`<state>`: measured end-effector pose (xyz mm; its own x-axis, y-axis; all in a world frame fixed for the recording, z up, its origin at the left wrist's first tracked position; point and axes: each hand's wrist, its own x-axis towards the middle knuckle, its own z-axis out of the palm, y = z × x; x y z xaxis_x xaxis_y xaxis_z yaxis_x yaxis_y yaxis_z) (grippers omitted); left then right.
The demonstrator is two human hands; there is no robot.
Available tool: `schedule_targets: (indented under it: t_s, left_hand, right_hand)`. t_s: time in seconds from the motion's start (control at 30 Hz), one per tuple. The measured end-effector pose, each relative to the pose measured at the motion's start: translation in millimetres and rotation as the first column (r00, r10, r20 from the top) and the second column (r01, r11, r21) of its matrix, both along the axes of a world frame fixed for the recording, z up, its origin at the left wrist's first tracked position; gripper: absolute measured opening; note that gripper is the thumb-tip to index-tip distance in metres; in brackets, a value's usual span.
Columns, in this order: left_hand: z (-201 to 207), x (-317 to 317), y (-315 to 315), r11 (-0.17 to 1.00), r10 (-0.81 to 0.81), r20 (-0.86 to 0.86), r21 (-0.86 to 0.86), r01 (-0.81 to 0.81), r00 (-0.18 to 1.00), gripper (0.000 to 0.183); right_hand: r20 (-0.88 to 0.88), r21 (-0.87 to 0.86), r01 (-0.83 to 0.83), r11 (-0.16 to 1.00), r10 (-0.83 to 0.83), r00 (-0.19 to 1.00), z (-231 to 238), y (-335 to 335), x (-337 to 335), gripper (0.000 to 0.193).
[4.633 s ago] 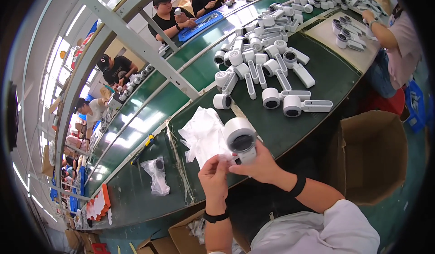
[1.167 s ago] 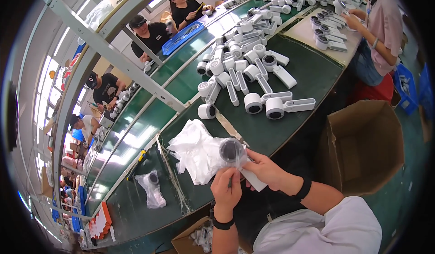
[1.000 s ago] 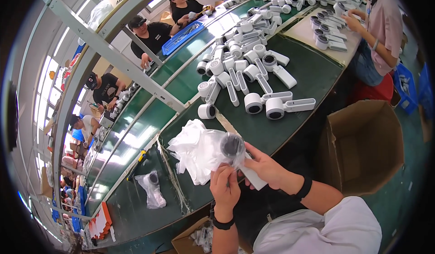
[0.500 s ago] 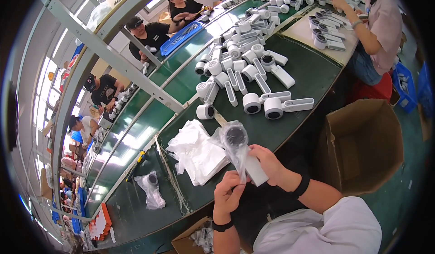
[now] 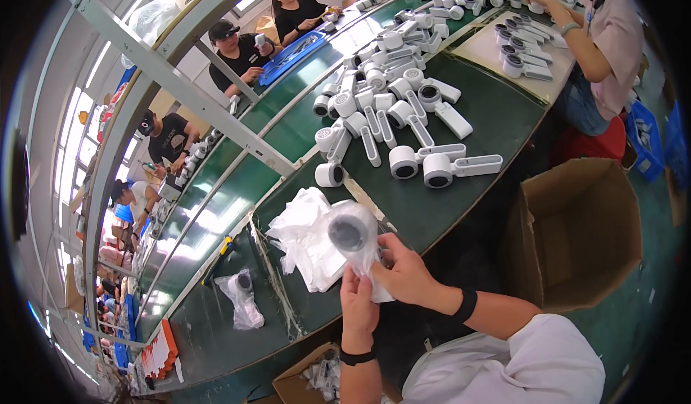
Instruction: The person picks up a handheld fan, slides it into a plastic bag by hand, and places the bagged fan into a cardboard box. This process is repeated for several fans.
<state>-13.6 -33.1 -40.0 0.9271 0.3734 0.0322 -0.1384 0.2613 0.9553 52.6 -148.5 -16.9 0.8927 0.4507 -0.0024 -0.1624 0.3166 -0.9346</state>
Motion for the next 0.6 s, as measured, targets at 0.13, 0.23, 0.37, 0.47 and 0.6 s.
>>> schedule_targets:
  t_s: [0.13, 0.23, 0.37, 0.47, 0.6]
  left_hand:
    - [17, -6, 1, 0.915, -0.141, -0.07, -0.389, 0.103, 0.988, 0.044]
    - [12, -12, 12, 0.915, -0.193, -0.035, -0.368, 0.167, 0.981, 0.044]
    - [14, -16, 15, 0.886, -0.23, 0.016, -0.41, 0.216, 0.973, 0.044]
    - [16, -22, 18, 0.855, -0.189, 0.057, -0.48, 0.193, 0.98, 0.042]
    - [23, -31, 29, 0.857, 0.014, 0.119, -0.513, 0.05, 0.993, 0.041]
  right_hand:
    - [0.724, -0.269, 0.463, 0.845, -0.14, 0.676, 3, 5, 10, 0.032]
    - [0.431, -0.285, 0.311, 0.907, -0.169, 0.886, 20, 7, 5, 0.022]
    - [0.412, -0.112, 0.357, 0.927, -0.284, 0.866, 11, 13, 4, 0.017]
    - [0.498, -0.029, 0.434, 0.9, -0.364, 0.787, 11, 15, 5, 0.011]
    - [0.692, -0.057, 0.466, 0.883, -0.302, 0.656, -1, 7, 2, 0.007]
